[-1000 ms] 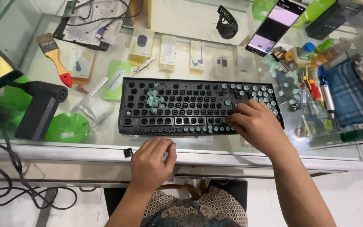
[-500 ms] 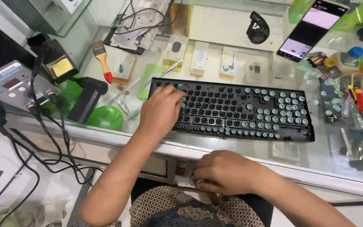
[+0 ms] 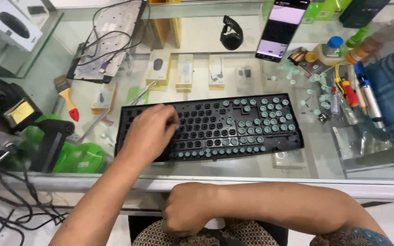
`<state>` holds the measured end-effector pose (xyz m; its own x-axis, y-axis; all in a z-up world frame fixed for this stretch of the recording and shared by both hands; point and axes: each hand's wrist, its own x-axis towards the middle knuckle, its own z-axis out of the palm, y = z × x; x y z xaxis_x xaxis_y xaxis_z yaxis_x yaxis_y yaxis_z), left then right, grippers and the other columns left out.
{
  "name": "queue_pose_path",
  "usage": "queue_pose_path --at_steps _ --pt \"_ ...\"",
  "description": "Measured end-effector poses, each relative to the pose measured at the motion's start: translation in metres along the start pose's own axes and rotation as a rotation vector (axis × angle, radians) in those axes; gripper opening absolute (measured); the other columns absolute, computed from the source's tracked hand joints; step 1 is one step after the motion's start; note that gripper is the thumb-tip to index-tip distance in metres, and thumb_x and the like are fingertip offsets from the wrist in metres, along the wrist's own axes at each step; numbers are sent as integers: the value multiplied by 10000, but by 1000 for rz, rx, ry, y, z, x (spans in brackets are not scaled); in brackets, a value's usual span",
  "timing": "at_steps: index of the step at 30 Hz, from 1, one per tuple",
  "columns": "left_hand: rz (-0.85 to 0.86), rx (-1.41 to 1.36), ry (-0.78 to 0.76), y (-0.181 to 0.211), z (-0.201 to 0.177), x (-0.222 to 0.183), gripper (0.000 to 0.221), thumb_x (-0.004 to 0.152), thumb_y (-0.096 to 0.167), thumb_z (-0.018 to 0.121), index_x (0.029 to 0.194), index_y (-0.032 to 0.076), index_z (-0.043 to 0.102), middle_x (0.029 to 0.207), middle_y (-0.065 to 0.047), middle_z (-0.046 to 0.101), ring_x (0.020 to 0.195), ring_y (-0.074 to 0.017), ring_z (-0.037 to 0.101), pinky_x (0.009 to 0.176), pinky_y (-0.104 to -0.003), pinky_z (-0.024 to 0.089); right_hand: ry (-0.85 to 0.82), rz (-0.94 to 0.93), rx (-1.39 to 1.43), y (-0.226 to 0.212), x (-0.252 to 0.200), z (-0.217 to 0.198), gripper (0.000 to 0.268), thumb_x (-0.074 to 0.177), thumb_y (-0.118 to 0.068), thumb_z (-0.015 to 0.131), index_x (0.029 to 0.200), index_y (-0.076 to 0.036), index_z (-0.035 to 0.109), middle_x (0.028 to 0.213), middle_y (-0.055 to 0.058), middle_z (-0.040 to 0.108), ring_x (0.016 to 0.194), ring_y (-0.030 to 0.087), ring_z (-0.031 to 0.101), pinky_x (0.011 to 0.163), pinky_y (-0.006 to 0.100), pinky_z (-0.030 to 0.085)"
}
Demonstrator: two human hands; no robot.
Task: Assembling the internal components of a keyboard by manually placing rubber contact pads into the frame.
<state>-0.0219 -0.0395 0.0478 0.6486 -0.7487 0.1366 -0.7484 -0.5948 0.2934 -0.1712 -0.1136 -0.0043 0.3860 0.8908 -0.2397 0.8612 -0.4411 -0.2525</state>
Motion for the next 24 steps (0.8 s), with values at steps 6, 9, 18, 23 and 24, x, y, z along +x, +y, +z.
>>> queue_pose_path --at_steps 6,9,18,23,24 --pt "264 -290 -142 76 24 31 40 902 126 775 934 113 755 988 -68 747 977 -239 714 995 -427 597 384 -151 188 13 -8 19 298 927 -301 518 801 -95 692 768 114 749 701 413 689 592 584 493" --pt "431 -264 -175 79 50 47 186 869 -47 648 951 71 766 932 -102 722 952 -349 688 831 -507 556 373 -171 163 14 -10 17 266 889 -317 535 841 -106 689 780 81 761 689 395 686 587 556 495" --pt "487 -121 -219 82 60 50 144 955 -22 608 925 13 744 944 -120 734 916 -333 678 873 -504 580 169 -136 159 16 -11 1 230 857 -291 587 965 -131 714 852 91 784 729 405 712 611 562 521" --pt "530 -43 -191 81 64 49 164 853 -85 597 843 15 726 875 -128 707 892 -365 675 814 -518 586 115 -125 170 16 -10 1 196 862 -234 585 958 -119 712 846 92 784 742 392 723 645 556 544" --pt "528 -43 -188 81 62 48 164 853 -85 597 843 15 726 875 -128 707 892 -365 675 814 -518 586 113 -127 169 15 -10 0 196 862 -234 585 958 -119 712 846 92 784 742 392 723 645 556 544"
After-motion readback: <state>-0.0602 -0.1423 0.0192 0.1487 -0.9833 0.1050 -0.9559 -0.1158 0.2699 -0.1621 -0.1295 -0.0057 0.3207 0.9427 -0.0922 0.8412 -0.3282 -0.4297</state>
